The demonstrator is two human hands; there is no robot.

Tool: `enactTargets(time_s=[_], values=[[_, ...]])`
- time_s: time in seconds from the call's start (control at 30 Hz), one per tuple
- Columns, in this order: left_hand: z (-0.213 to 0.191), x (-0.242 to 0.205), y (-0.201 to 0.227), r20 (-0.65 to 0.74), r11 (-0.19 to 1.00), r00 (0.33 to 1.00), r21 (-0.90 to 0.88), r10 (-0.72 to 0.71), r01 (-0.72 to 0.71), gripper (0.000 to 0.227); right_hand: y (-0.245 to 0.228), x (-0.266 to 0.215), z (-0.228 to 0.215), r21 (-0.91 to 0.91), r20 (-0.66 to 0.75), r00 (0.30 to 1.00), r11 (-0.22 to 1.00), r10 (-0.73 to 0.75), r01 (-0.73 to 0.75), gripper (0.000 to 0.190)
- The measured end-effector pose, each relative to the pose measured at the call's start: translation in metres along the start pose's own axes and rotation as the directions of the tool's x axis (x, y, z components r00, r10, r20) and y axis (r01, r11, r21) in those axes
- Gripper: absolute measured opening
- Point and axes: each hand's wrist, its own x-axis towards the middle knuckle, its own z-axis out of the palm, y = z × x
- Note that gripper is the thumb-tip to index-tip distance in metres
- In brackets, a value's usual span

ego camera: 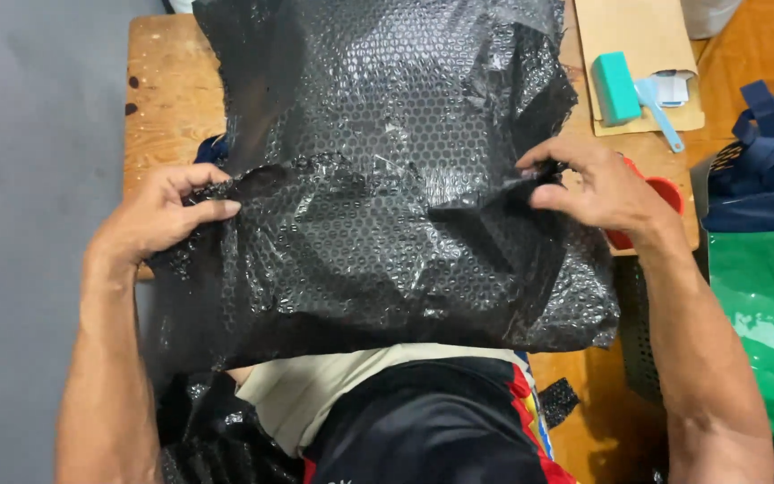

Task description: Wrapping a large object in black bubble wrap and securing it with adhesive tape.

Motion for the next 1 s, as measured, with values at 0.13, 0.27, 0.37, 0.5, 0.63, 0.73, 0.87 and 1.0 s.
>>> enactTargets(time_s=[0.13, 0.27, 0.37, 0.5, 0.63, 0.73, 0.87, 1.0], values=[[0.000, -0.001, 0.009, -0.005, 1.000, 1.000, 0.020, -0.002, 0.002, 0.028, -0.032, 0.005, -0.006, -0.230, 0.087, 0.996, 0.972, -0.031, 0.051, 0.033], [-0.001, -0.011, 0.016, -0.066, 0.997, 0.998, 0.071, -0.007, 0.012, 0.025, -0.044, -0.014, -0.013, -0.190, 0.000, 0.979, 0.961, -0.204, 0.200, 0.030], [-0.005, -0.015, 0.010, -0.097, 0.998, 0.994, 0.043, 0.055, -0.051, 0.024, -0.049, -0.025, -0.018, -0.029, -0.064, 0.982, 0.984, -0.178, 0.176, 0.029], [-0.007, -0.012, 0.008, -0.073, 0.998, 0.996, -0.003, 0.056, -0.056, 0.024, -0.064, -0.015, -0.027, 0.129, 0.015, 0.998, 0.990, -0.058, 0.056, 0.067], [-0.004, -0.012, 0.011, -0.069, 0.997, 0.995, -0.032, 0.065, -0.067, 0.022, -0.040, -0.013, -0.022, 0.421, -0.117, 0.983, 0.889, -0.144, 0.180, 0.048], [-0.004, -0.009, 0.005, -0.075, 0.997, 0.994, -0.006, 0.080, -0.081, 0.022, -0.039, -0.011, -0.022, 0.381, -0.161, 0.978, 0.906, -0.133, 0.186, 0.045], [-0.004, -0.002, 0.005, -0.046, 0.999, 0.999, -0.035, 0.017, -0.019, 0.028, -0.036, 0.024, -0.026, -0.140, -0.147, 0.978, 0.982, -0.145, 0.124, 0.049], [-0.006, 0.005, -0.002, -0.025, 0.995, 0.999, -0.093, 0.038, -0.040, 0.024, -0.022, 0.030, -0.034, 0.049, -0.040, 0.993, 0.993, 0.112, -0.110, 0.029]])
